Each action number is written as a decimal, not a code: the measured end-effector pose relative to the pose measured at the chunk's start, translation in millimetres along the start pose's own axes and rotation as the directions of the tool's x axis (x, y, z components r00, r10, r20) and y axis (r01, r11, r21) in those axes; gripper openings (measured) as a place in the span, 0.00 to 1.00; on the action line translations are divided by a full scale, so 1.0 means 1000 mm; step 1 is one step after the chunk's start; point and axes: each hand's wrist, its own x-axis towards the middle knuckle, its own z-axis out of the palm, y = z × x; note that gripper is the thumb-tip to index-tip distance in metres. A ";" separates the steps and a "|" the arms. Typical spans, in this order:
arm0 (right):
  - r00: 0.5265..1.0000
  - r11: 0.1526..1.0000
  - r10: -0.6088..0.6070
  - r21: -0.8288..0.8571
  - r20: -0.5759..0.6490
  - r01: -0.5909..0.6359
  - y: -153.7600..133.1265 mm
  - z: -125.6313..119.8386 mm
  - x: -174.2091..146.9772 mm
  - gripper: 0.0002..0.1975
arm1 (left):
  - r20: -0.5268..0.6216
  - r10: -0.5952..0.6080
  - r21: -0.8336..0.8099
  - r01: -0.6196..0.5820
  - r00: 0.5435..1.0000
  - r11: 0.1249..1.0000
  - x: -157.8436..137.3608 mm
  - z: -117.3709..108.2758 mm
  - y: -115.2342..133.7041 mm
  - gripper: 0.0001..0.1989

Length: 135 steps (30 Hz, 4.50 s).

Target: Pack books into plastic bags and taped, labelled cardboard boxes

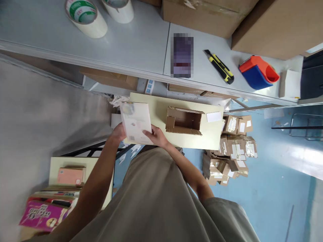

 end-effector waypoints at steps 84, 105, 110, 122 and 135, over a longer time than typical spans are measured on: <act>0.925 0.935 -0.058 -0.344 -0.374 -0.081 0.064 -0.272 -0.069 0.56 | 0.189 0.425 0.633 -0.441 0.885 0.636 -0.027 0.202 0.039 0.47; 0.848 0.966 0.019 -0.209 -0.529 -0.152 0.075 -0.231 -0.083 0.28 | 0.078 0.370 0.630 -0.333 0.926 0.701 -0.030 0.192 0.035 0.16; 0.824 0.971 0.040 -0.171 -0.566 -0.165 0.087 -0.227 -0.099 0.26 | 0.078 0.352 0.630 -0.320 0.933 0.708 -0.047 0.195 0.025 0.10; 0.838 0.942 -0.147 -0.332 -0.525 -0.043 0.071 -0.244 -0.103 0.22 | -0.118 0.297 0.703 -0.132 0.948 0.699 -0.034 0.212 0.029 0.14; 0.471 0.504 -0.778 -0.860 -0.416 0.073 -0.107 -0.407 -0.069 0.25 | 0.253 0.851 0.486 -0.821 0.461 0.300 -0.035 0.345 0.189 0.21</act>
